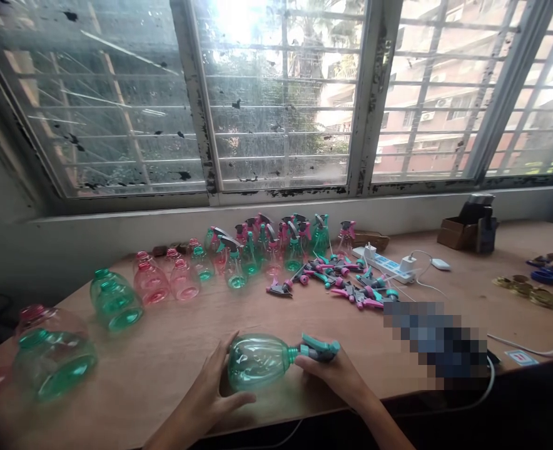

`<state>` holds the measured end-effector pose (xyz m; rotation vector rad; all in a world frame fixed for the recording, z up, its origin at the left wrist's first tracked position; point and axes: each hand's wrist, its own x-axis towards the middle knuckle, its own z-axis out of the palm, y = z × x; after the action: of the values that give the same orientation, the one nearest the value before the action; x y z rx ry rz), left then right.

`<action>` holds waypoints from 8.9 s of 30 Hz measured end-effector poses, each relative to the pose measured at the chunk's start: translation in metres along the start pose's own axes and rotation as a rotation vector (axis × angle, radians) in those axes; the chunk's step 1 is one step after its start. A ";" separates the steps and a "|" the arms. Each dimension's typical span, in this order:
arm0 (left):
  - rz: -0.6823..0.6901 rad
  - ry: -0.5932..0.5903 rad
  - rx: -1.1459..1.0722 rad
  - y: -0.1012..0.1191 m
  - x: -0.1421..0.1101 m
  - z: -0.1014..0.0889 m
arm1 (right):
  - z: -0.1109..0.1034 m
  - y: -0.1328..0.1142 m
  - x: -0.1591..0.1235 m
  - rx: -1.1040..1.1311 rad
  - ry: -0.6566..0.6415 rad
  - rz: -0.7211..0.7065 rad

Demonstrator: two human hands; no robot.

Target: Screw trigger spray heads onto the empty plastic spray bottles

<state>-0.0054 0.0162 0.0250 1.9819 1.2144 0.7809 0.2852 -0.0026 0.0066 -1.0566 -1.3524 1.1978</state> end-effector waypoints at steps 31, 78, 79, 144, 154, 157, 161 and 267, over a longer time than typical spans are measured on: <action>-0.012 -0.242 -0.171 0.018 -0.012 -0.017 | -0.003 0.016 0.002 0.136 0.140 0.081; 0.020 -0.111 -0.591 0.004 -0.014 0.003 | 0.000 0.020 -0.007 0.221 0.036 0.029; 0.015 -0.114 -0.678 0.002 -0.013 0.007 | 0.000 0.020 -0.008 0.233 0.032 0.026; -0.033 -0.186 -0.723 0.027 -0.012 0.009 | 0.013 0.019 -0.005 0.235 0.100 -0.002; 0.005 -0.192 -0.668 0.023 -0.010 0.013 | 0.013 0.019 -0.002 0.244 0.130 -0.004; -0.014 -0.200 -0.663 0.023 -0.010 0.011 | 0.014 0.017 -0.003 0.240 0.130 0.007; -0.035 -0.175 -0.709 0.025 -0.012 0.009 | 0.014 0.016 -0.004 0.237 0.102 0.002; 0.070 -0.161 -0.744 0.005 -0.008 0.021 | 0.015 0.017 -0.001 0.336 0.084 0.021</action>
<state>0.0097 0.0022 0.0156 1.4342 0.6242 0.9193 0.2707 -0.0031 -0.0109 -0.8709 -1.0334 1.3261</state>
